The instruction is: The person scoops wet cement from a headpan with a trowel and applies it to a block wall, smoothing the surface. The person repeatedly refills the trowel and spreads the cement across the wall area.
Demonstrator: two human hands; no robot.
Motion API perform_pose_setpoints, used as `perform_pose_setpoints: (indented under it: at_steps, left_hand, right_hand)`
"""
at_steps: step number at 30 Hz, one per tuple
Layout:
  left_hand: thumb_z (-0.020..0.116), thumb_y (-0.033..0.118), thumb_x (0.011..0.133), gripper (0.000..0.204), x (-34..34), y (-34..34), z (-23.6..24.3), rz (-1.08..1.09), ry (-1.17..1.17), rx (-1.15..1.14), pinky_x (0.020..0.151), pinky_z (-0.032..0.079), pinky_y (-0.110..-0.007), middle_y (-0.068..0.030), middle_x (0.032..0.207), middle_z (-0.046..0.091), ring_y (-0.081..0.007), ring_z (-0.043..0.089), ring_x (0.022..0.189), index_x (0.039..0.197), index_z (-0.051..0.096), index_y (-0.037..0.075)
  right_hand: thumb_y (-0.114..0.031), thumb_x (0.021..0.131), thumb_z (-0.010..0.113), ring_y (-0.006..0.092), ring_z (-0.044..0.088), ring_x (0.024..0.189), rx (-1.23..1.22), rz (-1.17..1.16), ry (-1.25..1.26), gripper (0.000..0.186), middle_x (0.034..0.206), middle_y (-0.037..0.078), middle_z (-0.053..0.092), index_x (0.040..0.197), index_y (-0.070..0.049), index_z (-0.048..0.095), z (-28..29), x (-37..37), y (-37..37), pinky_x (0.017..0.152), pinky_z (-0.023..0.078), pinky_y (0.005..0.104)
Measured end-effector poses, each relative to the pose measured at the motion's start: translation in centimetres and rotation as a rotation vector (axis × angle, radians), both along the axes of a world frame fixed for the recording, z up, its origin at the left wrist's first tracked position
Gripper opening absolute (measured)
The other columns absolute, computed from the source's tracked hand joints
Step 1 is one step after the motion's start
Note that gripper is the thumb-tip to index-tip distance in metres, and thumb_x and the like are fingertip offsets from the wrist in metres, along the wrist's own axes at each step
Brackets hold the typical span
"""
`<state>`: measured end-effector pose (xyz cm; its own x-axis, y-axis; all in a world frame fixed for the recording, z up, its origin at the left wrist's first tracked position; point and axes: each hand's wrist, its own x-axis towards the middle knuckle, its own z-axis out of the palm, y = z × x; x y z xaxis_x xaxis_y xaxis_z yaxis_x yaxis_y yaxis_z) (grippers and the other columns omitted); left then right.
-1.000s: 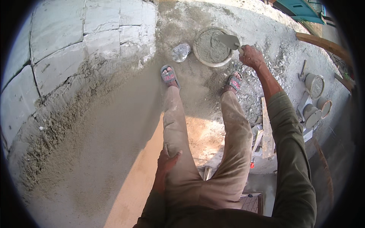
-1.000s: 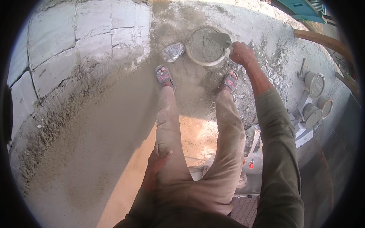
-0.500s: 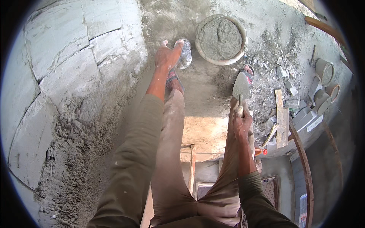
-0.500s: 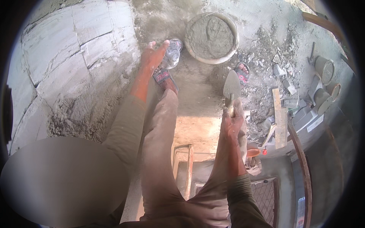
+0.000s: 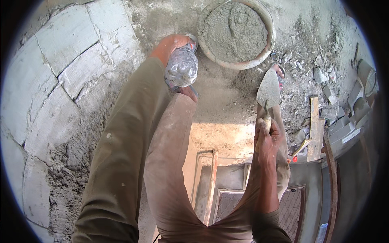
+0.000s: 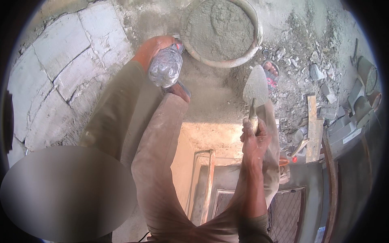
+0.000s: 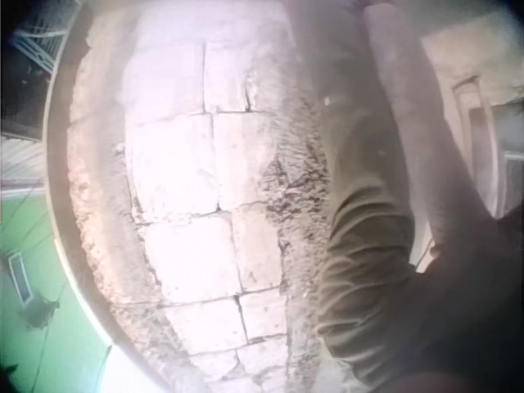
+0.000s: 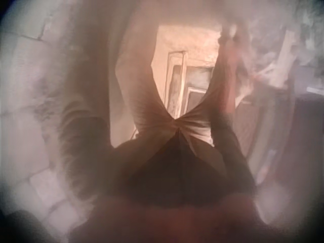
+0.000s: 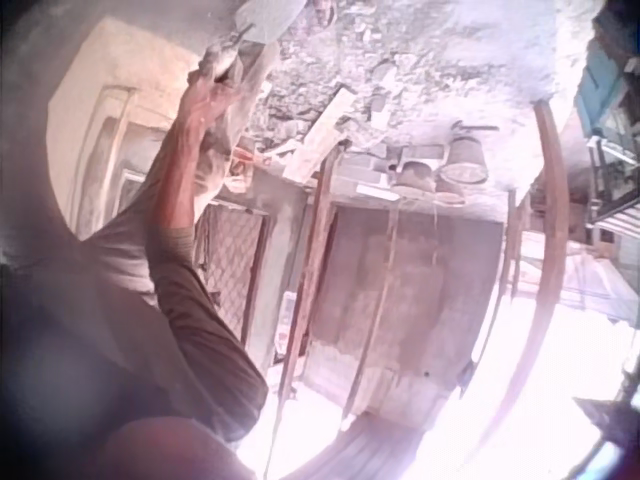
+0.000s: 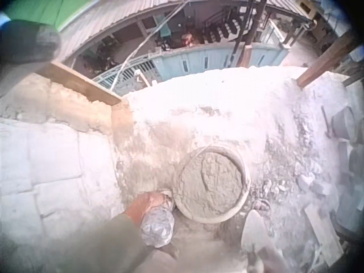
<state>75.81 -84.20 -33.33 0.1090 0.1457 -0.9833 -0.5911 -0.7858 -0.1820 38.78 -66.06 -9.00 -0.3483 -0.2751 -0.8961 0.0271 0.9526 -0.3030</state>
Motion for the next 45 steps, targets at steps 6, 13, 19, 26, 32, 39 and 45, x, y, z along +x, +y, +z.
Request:
perform_pose_setpoints:
  at_steps: [6, 13, 19, 26, 32, 39, 45]
  left_hand:
    - [0.075, 0.052, 0.092, 0.066, -0.8, 0.9, -4.3, -0.408, -0.087, -0.149, 0.107, 0.053, -0.046, -0.0159, 0.14, 0.072, -0.033, 0.07, 0.124, 0.14, 0.072, 0.008]
    - [0.08, 0.043, 0.089, 0.056, -0.2, 1.8, -3.5, -0.128, -0.005, -0.101, 0.109, 0.052, -0.046, -0.018, 0.142, 0.07, -0.0327, 0.068, 0.127, 0.13, 0.077, 0.005]
    - [0.084, 0.034, 0.086, 0.057, -1.3, 0.4, 0.0, -0.295, 0.067, -0.055, 0.106, 0.053, -0.046, -0.0175, 0.138, 0.072, -0.0324, 0.068, 0.124, 0.13, 0.076, -0.001]
    - [0.091, 0.033, 0.079, 0.057, -4.4, -0.6, -2.5, -0.601, 0.025, -0.218, 0.099, 0.059, -0.043, -0.0228, 0.134, 0.075, -0.035, 0.073, 0.122, 0.126, 0.079, 0.004]
    - [0.09, 0.04, 0.076, 0.063, 0.7, 2.4, -6.7, -0.532, 0.079, -0.209, 0.099, 0.058, -0.042, -0.0199, 0.128, 0.078, -0.0318, 0.074, 0.118, 0.126, 0.079, 0.003]
    - [0.076, 0.047, 0.096, 0.061, -0.6, 6.2, 3.9, 0.652, 0.026, -0.109, 0.097, 0.059, -0.047, -0.0161, 0.128, 0.073, -0.0303, 0.075, 0.109, 0.137, 0.067, 0.004]
    - [0.073, 0.059, 0.098, 0.074, -1.8, 7.7, 8.2, 1.17, 0.259, -0.147, 0.09, 0.066, -0.056, -0.0198, 0.119, 0.074, -0.0331, 0.078, 0.095, 0.141, 0.056, 0.001]
  right_hand:
    - [-0.017, 0.104, 0.076, 0.0062, 0.054, 0.061, 0.018, -0.069, -0.015, 0.019, 0.076, -0.002, 0.063, 0.117, -0.003, 0.074, 0.8, -0.7, -2.1, 0.056, 0.042, 0.024]
    - [-0.018, 0.103, 0.076, 0.007, 0.054, 0.06, 0.043, -0.063, -0.058, 0.016, 0.076, -0.001, 0.063, 0.109, -0.004, 0.073, 0.5, -0.7, -2.4, 0.055, 0.042, 0.0243]
    - [-0.018, 0.103, 0.076, 0.0069, 0.054, 0.057, 0.055, -0.019, -0.04, 0.017, 0.075, 0.0, 0.063, 0.105, -0.002, 0.073, 0.4, -0.7, -3.2, 0.051, 0.042, 0.0252]
    - [-0.014, 0.102, 0.077, 0.0053, 0.052, 0.057, 0.038, -0.057, 0.01, 0.015, 0.074, -0.001, 0.061, 0.111, -0.002, 0.074, -0.1, -1.8, -2.9, 0.051, 0.04, 0.0229]
    - [-0.009, 0.099, 0.075, 0.0114, 0.061, 0.076, -0.052, 0.393, -0.04, 0.036, 0.089, 0.006, 0.068, 0.13, 0.007, 0.068, 0.2, -0.2, -4.4, 0.069, 0.052, 0.0309]
    - [-0.018, 0.097, 0.067, 0.0479, 0.075, 0.094, -0.267, 0.84, 0.088, 0.041, 0.098, 0.032, 0.075, 0.128, 0.008, 0.069, -3.8, 2.1, -11.6, 0.085, 0.057, 0.0533]
    - [-0.02, 0.093, 0.068, 0.0483, 0.075, 0.104, -0.067, 1.2, 0.187, 0.031, 0.109, 0.03, 0.077, 0.118, -0.004, 0.076, -9.1, 5.7, -17.0, 0.093, 0.058, 0.0559]
